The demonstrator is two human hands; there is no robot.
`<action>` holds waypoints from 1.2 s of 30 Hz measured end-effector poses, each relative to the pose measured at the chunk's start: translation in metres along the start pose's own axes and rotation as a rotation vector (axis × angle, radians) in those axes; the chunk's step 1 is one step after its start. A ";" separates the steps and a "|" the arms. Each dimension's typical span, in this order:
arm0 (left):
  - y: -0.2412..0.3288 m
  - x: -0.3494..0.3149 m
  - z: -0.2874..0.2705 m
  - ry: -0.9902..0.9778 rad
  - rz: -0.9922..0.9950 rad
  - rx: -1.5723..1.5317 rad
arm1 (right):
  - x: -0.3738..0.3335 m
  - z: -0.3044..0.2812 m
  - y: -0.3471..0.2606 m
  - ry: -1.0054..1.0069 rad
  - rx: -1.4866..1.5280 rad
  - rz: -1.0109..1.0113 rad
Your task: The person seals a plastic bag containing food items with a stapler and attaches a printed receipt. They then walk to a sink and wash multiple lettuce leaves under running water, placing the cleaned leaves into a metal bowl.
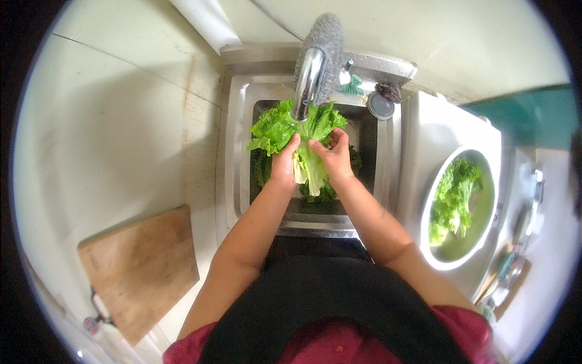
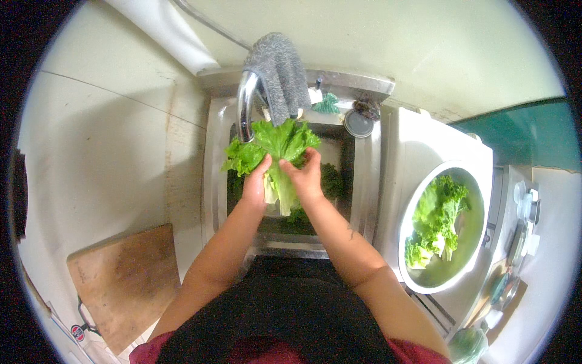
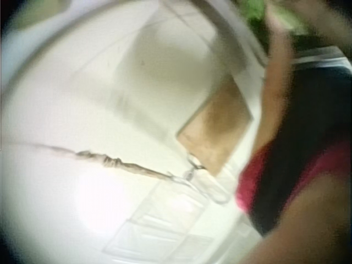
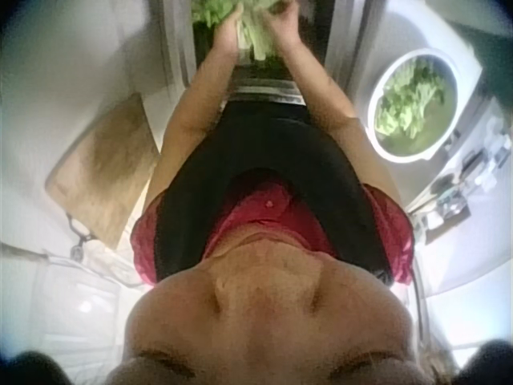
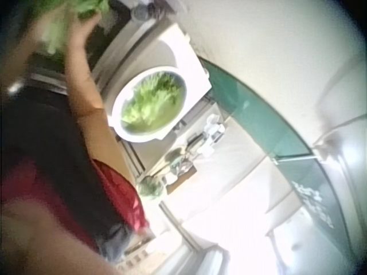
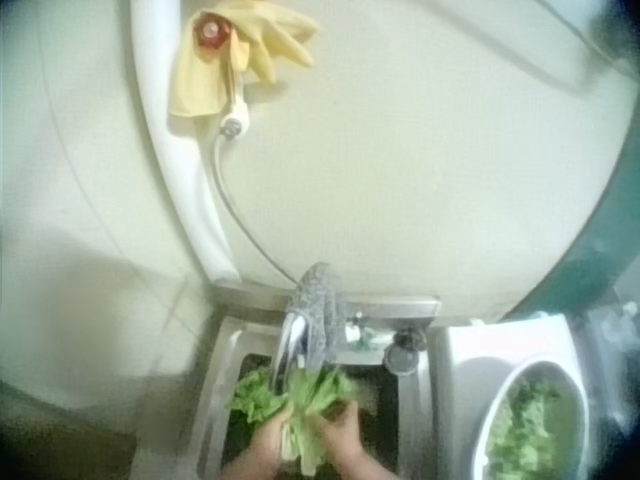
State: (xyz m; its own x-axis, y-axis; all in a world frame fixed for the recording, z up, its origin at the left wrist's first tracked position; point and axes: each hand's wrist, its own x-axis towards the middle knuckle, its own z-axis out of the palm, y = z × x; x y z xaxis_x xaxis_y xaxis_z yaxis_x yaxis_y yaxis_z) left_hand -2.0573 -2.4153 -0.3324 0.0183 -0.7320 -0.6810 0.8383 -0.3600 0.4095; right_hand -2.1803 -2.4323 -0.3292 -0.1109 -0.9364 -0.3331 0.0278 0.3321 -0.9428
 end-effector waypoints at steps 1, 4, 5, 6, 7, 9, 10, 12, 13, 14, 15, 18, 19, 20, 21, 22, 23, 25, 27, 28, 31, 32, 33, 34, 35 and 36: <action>-0.001 0.002 -0.001 0.003 -0.002 -0.022 | 0.004 0.000 0.016 -0.020 -0.116 -0.057; 0.003 0.008 0.001 0.029 0.038 -0.055 | -0.020 0.002 -0.002 -0.191 0.023 0.096; 0.005 0.009 0.002 0.020 0.039 -0.066 | -0.028 -0.002 0.004 -0.205 -0.022 0.099; 0.007 0.009 0.002 0.015 0.042 -0.080 | -0.034 -0.005 0.018 -0.224 -0.069 0.104; 0.009 0.009 0.002 0.011 0.046 -0.094 | -0.038 -0.008 0.030 -0.244 -0.117 0.109; 0.011 0.004 0.004 0.050 0.090 -0.046 | -0.041 -0.012 0.028 -0.266 -0.104 0.102; 0.009 0.000 0.005 0.056 0.120 -0.027 | -0.037 -0.013 0.026 -0.264 -0.091 0.064; 0.007 -0.011 0.014 0.083 0.151 0.009 | -0.028 -0.008 0.001 -0.204 -0.030 0.087; 0.005 -0.015 0.017 0.103 0.156 0.021 | -0.019 -0.005 0.001 -0.191 -0.012 0.115; 0.003 -0.016 0.019 0.119 0.161 0.032 | -0.009 -0.003 0.002 -0.177 0.005 0.139; 0.001 -0.012 0.013 0.088 0.162 -0.009 | -0.005 -0.001 0.005 -0.174 0.020 0.162; 0.005 0.007 -0.005 0.086 0.094 -0.114 | -0.017 -0.009 0.031 -0.310 -0.135 0.072; 0.008 0.008 -0.007 0.065 0.091 -0.121 | -0.027 -0.016 0.038 -0.353 -0.219 0.074; 0.011 0.010 -0.008 0.042 0.090 -0.128 | -0.033 -0.023 0.059 -0.386 -0.136 0.134; 0.014 0.009 -0.010 0.027 0.091 -0.134 | -0.038 -0.027 0.052 -0.390 -0.056 0.202; 0.016 0.006 -0.011 0.066 0.099 -0.099 | -0.041 -0.032 0.044 -0.394 0.025 0.271; 0.016 -0.002 -0.006 0.084 0.122 -0.056 | -0.044 -0.037 0.034 -0.389 0.108 0.345; 0.013 -0.016 0.006 0.112 0.157 0.037 | -0.030 -0.044 0.021 -0.435 0.161 0.269; 0.004 -0.008 -0.015 0.097 0.026 0.028 | -0.012 -0.035 -0.002 -0.606 0.309 0.319; 0.001 -0.012 -0.012 0.123 -0.053 0.063 | -0.005 -0.032 -0.012 -0.554 0.267 0.450; -0.013 -0.011 -0.026 -0.103 -0.250 -0.061 | 0.004 -0.023 -0.022 -0.441 0.276 0.697; -0.018 -0.010 -0.024 -0.092 -0.241 -0.049 | 0.009 -0.022 -0.011 -0.415 0.377 0.679; -0.021 -0.011 -0.017 -0.078 -0.232 -0.038 | 0.012 -0.022 0.002 -0.389 0.478 0.663; -0.020 -0.011 -0.011 -0.021 -0.194 0.119 | 0.016 -0.022 0.015 -0.246 0.506 0.683; -0.021 -0.009 -0.010 -0.037 -0.121 0.168 | 0.011 -0.022 0.011 -0.210 0.541 0.622; -0.022 -0.007 -0.009 -0.053 -0.048 0.218 | 0.004 -0.022 0.004 -0.174 0.575 0.560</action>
State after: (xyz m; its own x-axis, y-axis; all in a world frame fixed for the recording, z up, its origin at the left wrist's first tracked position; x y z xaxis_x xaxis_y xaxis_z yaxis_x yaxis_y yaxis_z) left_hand -2.0709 -2.3965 -0.3421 -0.0527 -0.7382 -0.6725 0.7000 -0.5076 0.5024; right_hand -2.2028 -2.4321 -0.3344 0.2250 -0.6691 -0.7083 0.5436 0.6895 -0.4786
